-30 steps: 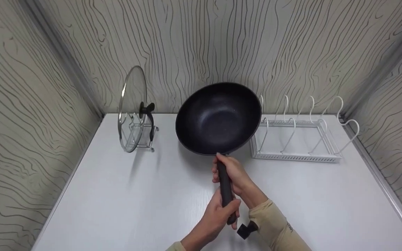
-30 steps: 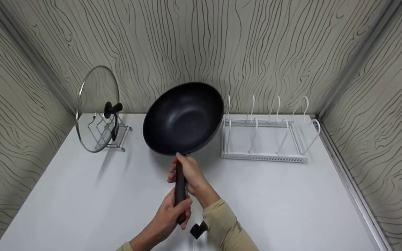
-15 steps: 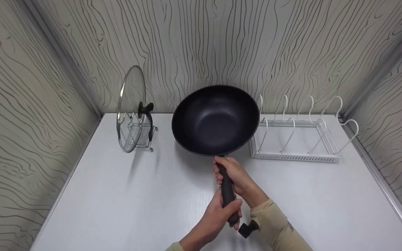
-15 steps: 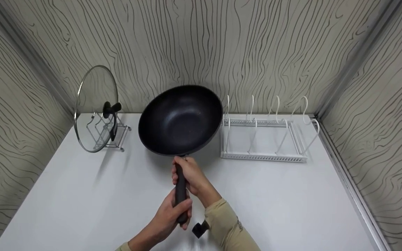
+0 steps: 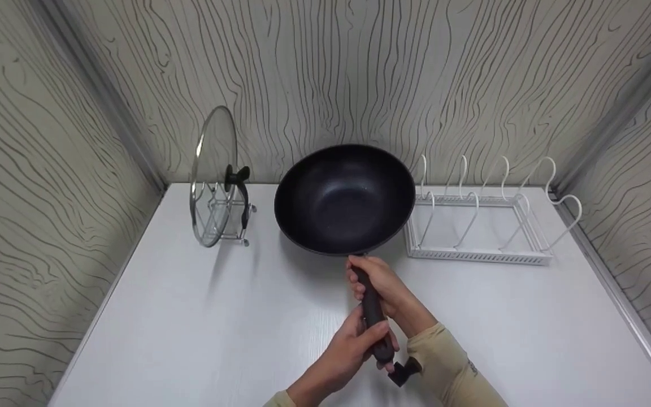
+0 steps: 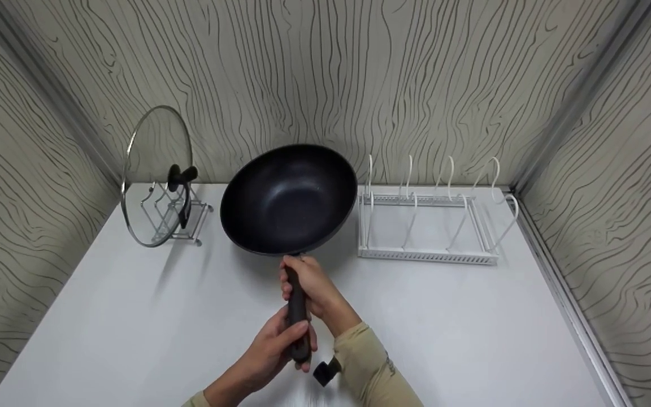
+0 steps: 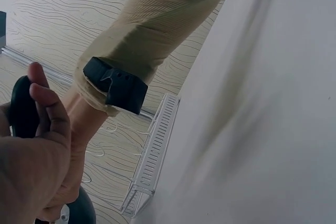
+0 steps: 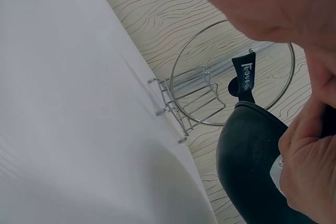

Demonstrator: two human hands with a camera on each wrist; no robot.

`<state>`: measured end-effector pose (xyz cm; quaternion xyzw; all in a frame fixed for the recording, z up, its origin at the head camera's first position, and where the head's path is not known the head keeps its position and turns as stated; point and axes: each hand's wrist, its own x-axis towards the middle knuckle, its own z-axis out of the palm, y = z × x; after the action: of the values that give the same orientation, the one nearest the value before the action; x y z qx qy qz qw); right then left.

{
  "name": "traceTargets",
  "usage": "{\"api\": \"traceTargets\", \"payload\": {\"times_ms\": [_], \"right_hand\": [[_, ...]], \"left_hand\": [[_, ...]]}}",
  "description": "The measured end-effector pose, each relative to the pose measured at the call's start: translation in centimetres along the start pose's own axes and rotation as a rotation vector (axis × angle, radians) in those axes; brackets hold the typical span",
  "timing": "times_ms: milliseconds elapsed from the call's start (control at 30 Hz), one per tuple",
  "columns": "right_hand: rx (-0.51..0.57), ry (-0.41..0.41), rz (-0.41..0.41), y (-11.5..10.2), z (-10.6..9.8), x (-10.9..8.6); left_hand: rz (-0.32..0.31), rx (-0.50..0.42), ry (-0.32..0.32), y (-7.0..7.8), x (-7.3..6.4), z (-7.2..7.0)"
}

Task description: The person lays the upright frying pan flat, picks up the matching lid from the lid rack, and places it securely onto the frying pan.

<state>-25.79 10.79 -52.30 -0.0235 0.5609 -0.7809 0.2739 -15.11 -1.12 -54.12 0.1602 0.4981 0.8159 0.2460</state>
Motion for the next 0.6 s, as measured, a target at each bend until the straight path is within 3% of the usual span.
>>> {"api": "traceTargets", "payload": {"times_ms": [600], "right_hand": [[-0.044,-0.006,0.014,-0.04,-0.92,0.13]], "left_hand": [[-0.003,0.021,-0.021,-0.01,0.61,0.22]]}}
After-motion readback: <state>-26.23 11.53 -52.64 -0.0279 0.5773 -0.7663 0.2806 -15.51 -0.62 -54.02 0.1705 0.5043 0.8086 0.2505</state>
